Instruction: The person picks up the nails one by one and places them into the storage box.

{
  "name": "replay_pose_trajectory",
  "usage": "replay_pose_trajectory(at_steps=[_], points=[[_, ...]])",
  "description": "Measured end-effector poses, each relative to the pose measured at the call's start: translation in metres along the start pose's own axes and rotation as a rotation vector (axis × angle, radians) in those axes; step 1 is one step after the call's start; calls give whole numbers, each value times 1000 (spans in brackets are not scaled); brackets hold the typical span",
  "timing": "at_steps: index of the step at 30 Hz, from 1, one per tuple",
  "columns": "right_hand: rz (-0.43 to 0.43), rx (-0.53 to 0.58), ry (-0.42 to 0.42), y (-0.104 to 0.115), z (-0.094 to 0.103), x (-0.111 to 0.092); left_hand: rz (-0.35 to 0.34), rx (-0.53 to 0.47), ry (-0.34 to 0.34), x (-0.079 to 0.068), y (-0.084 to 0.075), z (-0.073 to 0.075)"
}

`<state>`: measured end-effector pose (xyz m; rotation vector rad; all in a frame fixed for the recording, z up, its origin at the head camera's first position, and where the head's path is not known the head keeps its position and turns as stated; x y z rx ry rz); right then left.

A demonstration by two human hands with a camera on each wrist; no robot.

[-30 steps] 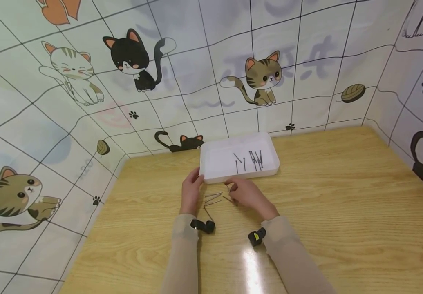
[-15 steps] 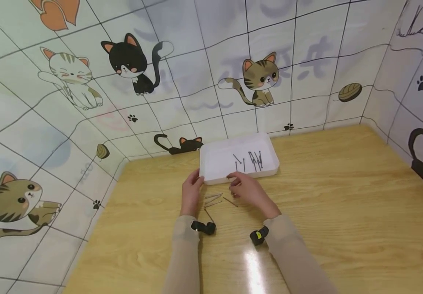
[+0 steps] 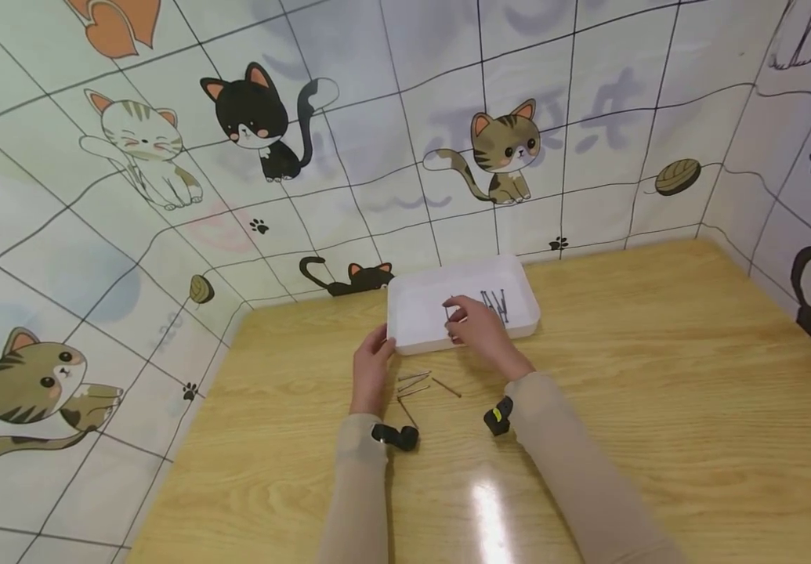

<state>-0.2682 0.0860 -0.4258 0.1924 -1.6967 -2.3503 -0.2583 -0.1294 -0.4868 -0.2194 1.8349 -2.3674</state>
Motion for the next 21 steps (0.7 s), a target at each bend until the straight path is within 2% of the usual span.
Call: replay_pose_trajectory(at_steps=[4,13,21], points=[[11,-21,24,5,3,16,-12,5,-7,1,1,1],[-85,-30,23,5,6,51,-9,6,-3,0,-2,1],[-146,-172,34,-5,2,75,2,-4,3,2,0,4]])
Point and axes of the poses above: each hand's wrist, its own x-axis towards the middle knuckle, its own z-axis out of the back of the hand, y = z × x, the point moved 3 cm from there along x, towards the middle knuckle, and after that the axes turned 5 degrees about x, right-handed, at the moved point
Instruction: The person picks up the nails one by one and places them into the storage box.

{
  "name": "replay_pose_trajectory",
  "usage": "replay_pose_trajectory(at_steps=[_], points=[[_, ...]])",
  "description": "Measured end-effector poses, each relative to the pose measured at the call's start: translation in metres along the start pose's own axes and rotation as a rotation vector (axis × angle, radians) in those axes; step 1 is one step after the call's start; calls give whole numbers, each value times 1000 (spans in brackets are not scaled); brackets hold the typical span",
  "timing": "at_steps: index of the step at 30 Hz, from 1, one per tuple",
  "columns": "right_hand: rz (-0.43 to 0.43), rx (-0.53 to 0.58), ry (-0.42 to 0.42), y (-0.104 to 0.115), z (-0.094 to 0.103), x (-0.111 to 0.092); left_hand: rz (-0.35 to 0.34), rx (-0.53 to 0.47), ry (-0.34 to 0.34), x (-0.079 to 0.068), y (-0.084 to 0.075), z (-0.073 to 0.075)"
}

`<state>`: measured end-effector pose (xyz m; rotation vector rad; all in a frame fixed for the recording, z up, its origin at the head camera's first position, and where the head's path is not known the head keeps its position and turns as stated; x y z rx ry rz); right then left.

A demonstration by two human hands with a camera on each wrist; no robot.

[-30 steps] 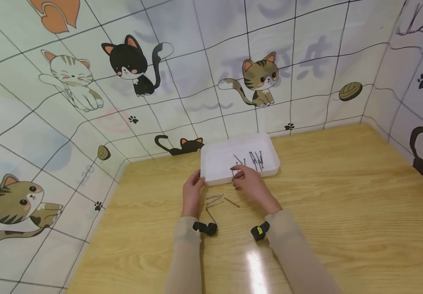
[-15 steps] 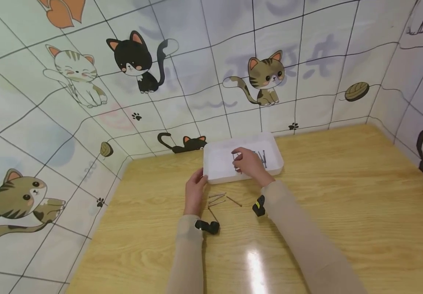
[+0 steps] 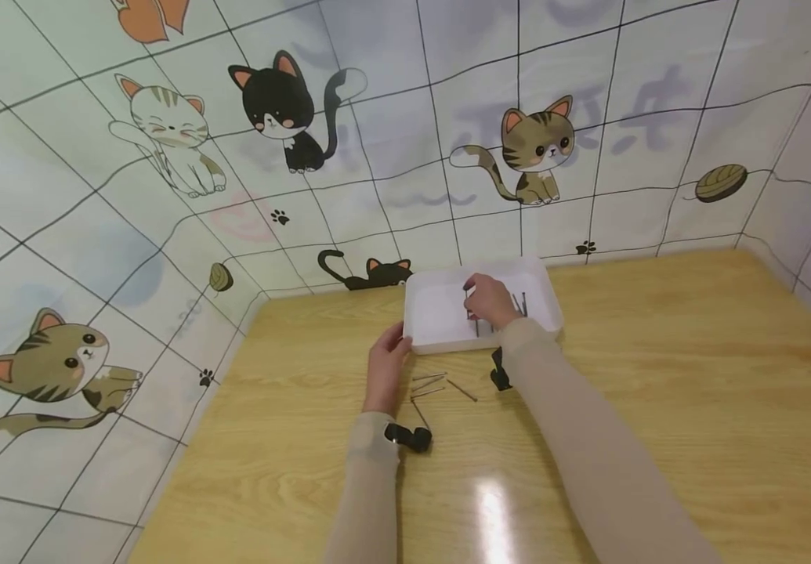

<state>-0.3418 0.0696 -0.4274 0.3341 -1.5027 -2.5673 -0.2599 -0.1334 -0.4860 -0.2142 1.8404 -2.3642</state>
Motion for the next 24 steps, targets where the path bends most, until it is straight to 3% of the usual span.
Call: replay_pose_trajectory(at_steps=[10,24], points=[[-52,-200,15,-2,1,7,11,22,-5,1,1,-1],[-19,-326,-4,-5,-2,18,10,31,-17,2,2,-1]])
Point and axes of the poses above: each hand's wrist, its own x-axis towards the middle knuckle, its own z-axis out of the back of the hand, y = z × x, the point moved 3 cm from there along x, towards the middle knuckle, and after that the axes turned 5 degrees about x, right-handed, at the moved point
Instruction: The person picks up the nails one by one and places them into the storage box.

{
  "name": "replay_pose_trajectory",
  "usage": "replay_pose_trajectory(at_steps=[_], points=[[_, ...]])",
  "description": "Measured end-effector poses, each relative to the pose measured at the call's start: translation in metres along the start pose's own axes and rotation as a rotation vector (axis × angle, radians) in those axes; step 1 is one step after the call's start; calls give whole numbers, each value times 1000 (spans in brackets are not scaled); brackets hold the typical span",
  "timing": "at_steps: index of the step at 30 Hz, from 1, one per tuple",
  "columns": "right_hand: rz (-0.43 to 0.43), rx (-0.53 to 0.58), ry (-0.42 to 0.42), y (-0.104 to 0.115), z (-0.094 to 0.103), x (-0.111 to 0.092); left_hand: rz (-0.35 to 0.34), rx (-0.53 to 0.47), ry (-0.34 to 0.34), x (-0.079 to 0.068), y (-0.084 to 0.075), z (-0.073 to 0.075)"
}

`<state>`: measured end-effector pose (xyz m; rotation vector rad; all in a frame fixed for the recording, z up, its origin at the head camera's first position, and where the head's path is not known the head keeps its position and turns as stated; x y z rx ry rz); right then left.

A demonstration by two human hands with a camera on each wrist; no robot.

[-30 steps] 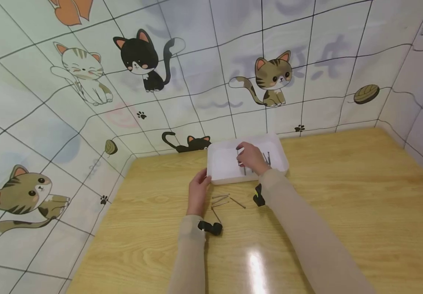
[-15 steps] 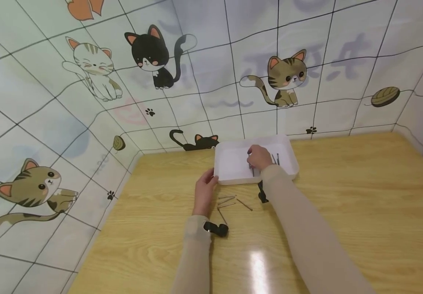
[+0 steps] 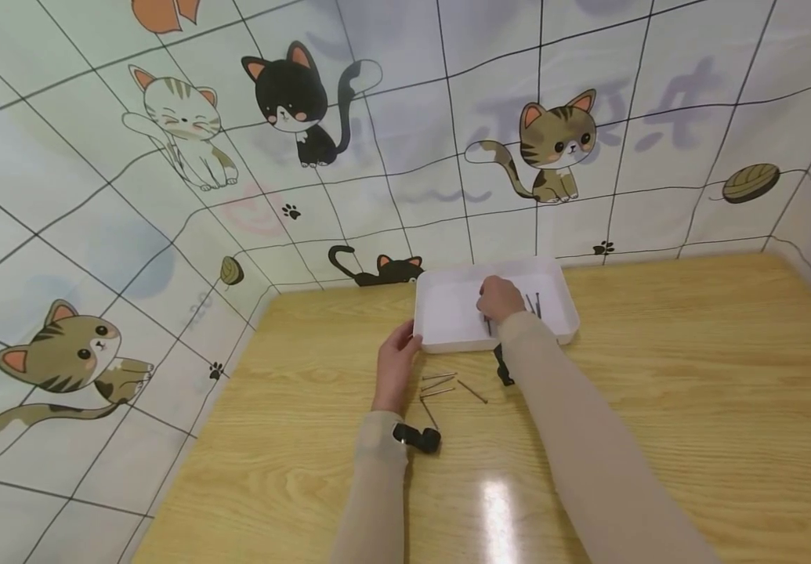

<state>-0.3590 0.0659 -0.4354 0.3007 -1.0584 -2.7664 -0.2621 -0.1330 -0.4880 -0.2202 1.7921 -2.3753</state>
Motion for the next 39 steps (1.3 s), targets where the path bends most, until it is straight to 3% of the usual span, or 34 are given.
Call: replay_pose_trajectory(at_steps=[19,39], points=[[5,62,-27,-20,18,-5,22,10,4,0,-2,-3],[30,149,12,-4,22,-28,-3,-5,8,-4,-4,-1]])
Point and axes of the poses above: each hand's wrist, its own x-axis towards the middle knuckle, its own z-axis out of the back of the hand, y = z × x, the point moved 3 cm from there along x, towards the middle knuckle, and after that the axes turned 5 degrees about x, right-handed, at the moved point
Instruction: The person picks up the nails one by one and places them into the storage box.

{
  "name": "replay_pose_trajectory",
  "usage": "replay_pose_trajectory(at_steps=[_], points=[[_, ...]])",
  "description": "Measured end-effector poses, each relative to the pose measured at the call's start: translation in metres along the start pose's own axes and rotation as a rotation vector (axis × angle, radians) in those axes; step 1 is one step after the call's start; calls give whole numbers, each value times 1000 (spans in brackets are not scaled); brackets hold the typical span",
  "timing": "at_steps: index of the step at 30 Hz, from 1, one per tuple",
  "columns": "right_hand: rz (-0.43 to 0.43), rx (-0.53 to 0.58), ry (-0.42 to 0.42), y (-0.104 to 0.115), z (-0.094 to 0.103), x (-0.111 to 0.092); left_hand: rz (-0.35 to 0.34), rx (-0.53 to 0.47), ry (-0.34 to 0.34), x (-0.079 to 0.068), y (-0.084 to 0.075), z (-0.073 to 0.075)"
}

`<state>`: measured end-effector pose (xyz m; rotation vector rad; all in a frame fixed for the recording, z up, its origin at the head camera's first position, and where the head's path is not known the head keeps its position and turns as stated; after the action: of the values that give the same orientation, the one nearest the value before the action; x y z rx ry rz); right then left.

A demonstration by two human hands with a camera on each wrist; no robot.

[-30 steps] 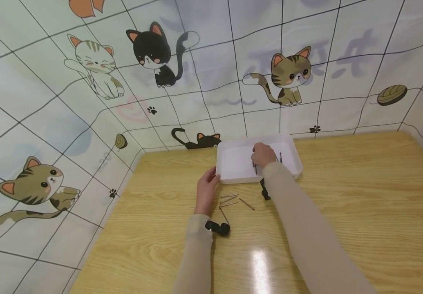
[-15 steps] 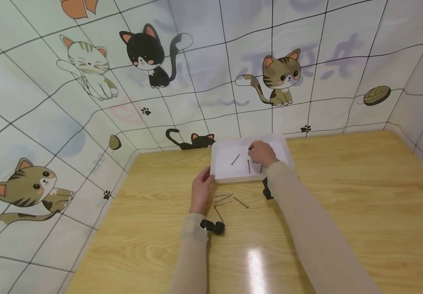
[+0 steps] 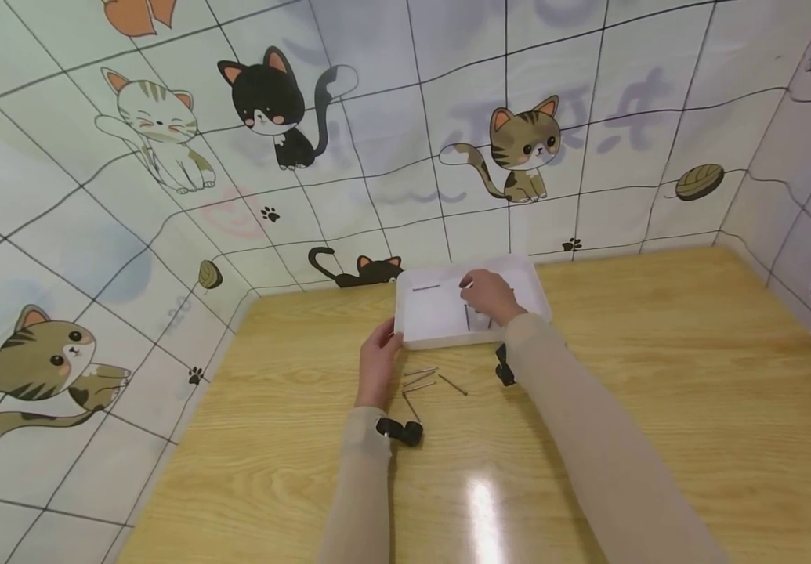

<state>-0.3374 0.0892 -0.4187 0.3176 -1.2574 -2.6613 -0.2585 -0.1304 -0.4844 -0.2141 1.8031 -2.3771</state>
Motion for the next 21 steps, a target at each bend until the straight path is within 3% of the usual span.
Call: replay_pose_trajectory(at_steps=[12,21], points=[[69,91,-49,12,-5,-23,-15,10,0,1,1,2],[120,248,-73,19,-4,-45,-9,11,5,2,2,0]])
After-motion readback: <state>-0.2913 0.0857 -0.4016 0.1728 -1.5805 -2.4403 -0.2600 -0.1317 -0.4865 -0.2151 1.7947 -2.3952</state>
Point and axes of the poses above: each hand's wrist, its own x-axis towards the middle knuckle, its own z-axis out of the back of the hand, y = z × x, the point moved 3 cm from there along x, towards the middle knuckle, and after that the axes turned 5 degrees about x, right-handed, at the moved point
